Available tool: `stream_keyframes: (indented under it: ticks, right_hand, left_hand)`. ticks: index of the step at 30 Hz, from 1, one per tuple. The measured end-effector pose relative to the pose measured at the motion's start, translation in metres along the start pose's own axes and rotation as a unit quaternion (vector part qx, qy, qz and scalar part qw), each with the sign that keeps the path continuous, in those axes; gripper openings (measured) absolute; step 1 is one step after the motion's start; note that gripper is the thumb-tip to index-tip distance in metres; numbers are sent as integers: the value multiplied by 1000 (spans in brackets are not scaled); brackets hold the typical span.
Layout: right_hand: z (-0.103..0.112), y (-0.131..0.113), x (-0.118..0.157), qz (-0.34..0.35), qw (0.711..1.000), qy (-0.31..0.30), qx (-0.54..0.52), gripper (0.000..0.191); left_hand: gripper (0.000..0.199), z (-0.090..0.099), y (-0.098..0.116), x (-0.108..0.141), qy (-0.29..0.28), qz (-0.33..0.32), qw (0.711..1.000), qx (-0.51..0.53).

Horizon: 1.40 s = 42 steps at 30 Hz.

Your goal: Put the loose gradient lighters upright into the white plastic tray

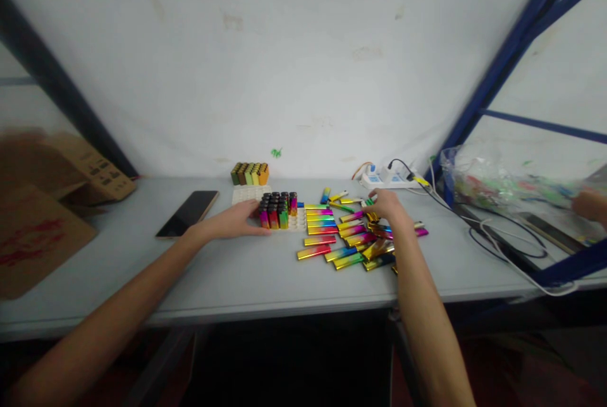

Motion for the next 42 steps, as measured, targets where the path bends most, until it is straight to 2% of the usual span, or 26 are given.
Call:
stream_keyframes:
  ticks: [4, 8, 10, 16, 19, 23, 27, 31, 34, 37, 42]
  right_hand:
    - [1, 2, 1, -28, 999, -2, -33, 61]
    - [0, 3, -1, -15, 999, -38, -34, 42]
    - [0, 4, -1, -22, 997, -48, -54, 40]
    - [1, 4, 0, -41, 993, -10, -114, 31]
    - [2, -3, 4, -14, 983, 14, -184, 33]
    - [3, -27, 13, 88, 942, 29, -323, 42]
    - [5, -66, 29, 177, 894, 46, -409, 47]
    - [2, -103, 47, 225, 862, 12, -454, 50]
    - [0, -119, 59, 239, 863, 36, -443, 54]
    - [-4, -129, 65, 220, 879, 70, -417, 55]
    - [-14, -139, 66, 191, 907, 117, -356, 43]
  left_hand:
    - [71, -1, -1, 0, 1, -3, 1000, 2]
    - [72, -1, -3, 0, 4, -2, 1000, 5]
    - [71, -1, -2, 0, 7, -5, 1000, 6]
    - [73, -1, -2, -1, 1, -5, 1000, -2]
    - [73, -1, -3, -1, 4, -8, 1000, 1]
    - [72, 0, -1, 0, 10, -5, 1000, 13]
    - [73, 2, 1, 2, 8, -1, 1000, 10]
    - [74, 1, 1, 1, 9, -12, 1000, 10]
    - [74, 0, -1, 0, 9, -14, 1000, 12]
    - [74, 0, 0, 1, 9, -10, 1000, 9]
    - [73, 2, 3, 3, 7, -4, 1000, 8]
Point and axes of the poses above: each hand's wrist, its own x-axis away from the middle knuckle, its own z-axis out of the back of the hand, y = z × x, the point moved 3 cm from there along -x, towards the middle knuckle
